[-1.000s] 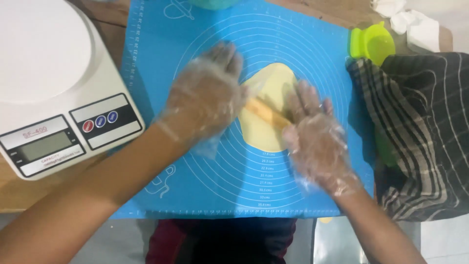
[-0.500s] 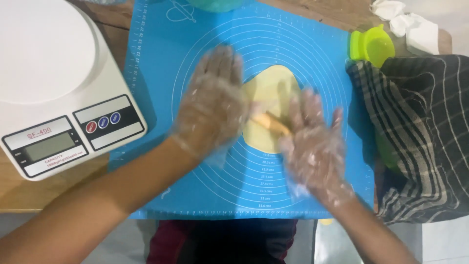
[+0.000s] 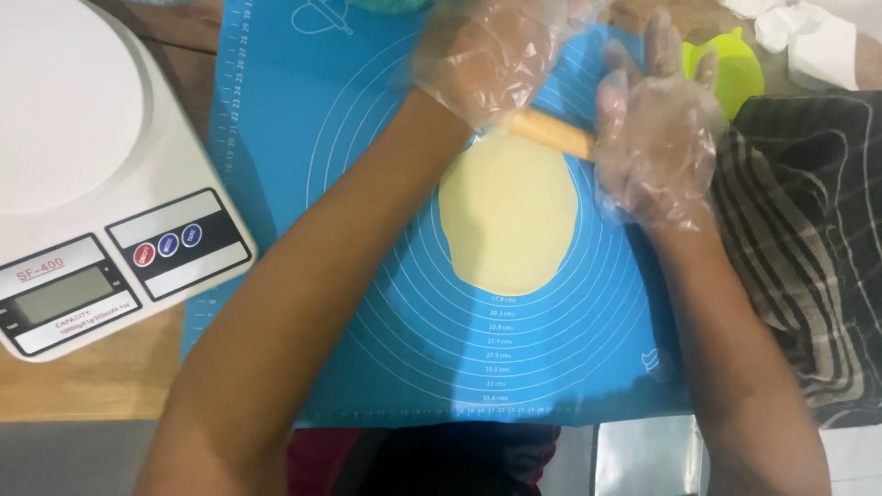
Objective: Rolling out small pieces of dough on a silicone mat using a rolling pin and adding filling with a spoon.
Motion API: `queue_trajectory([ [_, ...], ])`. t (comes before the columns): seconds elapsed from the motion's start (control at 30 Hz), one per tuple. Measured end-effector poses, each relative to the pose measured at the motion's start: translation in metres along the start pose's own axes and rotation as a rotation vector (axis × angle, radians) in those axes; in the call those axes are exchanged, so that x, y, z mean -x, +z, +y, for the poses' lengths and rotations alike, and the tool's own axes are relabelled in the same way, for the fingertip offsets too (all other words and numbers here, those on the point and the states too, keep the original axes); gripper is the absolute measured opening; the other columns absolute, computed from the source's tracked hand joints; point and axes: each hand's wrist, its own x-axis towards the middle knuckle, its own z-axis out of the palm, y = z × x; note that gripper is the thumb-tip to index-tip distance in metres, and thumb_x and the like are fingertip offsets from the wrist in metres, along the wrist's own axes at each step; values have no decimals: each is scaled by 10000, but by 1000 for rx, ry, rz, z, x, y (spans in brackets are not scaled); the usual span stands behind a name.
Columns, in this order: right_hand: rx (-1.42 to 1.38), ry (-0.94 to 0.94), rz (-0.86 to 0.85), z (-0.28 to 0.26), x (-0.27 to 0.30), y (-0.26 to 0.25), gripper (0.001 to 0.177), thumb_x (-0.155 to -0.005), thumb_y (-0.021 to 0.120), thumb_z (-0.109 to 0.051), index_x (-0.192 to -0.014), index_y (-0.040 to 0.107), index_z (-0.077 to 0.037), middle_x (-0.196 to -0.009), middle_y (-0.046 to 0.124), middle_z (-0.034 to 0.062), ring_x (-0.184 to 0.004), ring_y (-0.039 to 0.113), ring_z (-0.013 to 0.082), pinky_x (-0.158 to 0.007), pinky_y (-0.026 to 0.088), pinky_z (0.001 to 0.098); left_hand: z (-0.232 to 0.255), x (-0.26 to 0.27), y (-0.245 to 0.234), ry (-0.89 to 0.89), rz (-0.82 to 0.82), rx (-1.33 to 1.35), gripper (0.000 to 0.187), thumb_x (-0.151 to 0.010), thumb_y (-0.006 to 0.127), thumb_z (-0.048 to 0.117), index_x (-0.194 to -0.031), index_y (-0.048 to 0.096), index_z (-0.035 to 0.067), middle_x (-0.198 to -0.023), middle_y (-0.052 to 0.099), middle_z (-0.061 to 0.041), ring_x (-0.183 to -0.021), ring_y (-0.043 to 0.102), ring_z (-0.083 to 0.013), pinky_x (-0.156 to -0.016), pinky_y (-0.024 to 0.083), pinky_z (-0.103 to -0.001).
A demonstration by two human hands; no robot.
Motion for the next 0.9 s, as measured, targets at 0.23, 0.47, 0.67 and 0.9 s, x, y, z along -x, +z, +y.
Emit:
queue_trajectory([
  [0.23,-796,12,-48,-14,23,-1,396,-1139,382,-310,-1530,440,-297,-1691,278,14,-1621,184,212,-1313,-74,622,-31,-5,-24,-67,-700,719,822,-931,371,856,-852,746,129,-877,668,-51,-714,664,-232,-523,515,-323],
  [0.47,212,95,-95,-39,92,-3,593,-1136,140,-408,-1666,59,-155,-1744,4,10,-1634,14,200,-1332,-30,490,-161,-24,-71,380,-1068,1027,789,-1078,401,600,-1467,401,-86,-1540,412,-313,-1444,385,-431,-1194,346,-478],
  [0.67,156,149,-203,-90,134,-37,640,-1092,32,-459,-1618,151,-114,-1710,131,99,-1588,78,259,-1281,2,551,-225,-39,-146,659,-1116,876,861,-964,429,703,-1496,389,28,-1444,513,-185,-1328,498,-315,-1061,488,-411],
  [0.9,403,143,-112,-109,160,-51,531,-1046,422,-406,-1444,603,-104,-1471,618,119,-1399,551,278,-1183,261,723,-265,-11,-175,1028,-535,434,717,-1161,171,510,-1547,450,-26,-1580,437,-229,-1463,381,-321,-1188,310,-523],
])
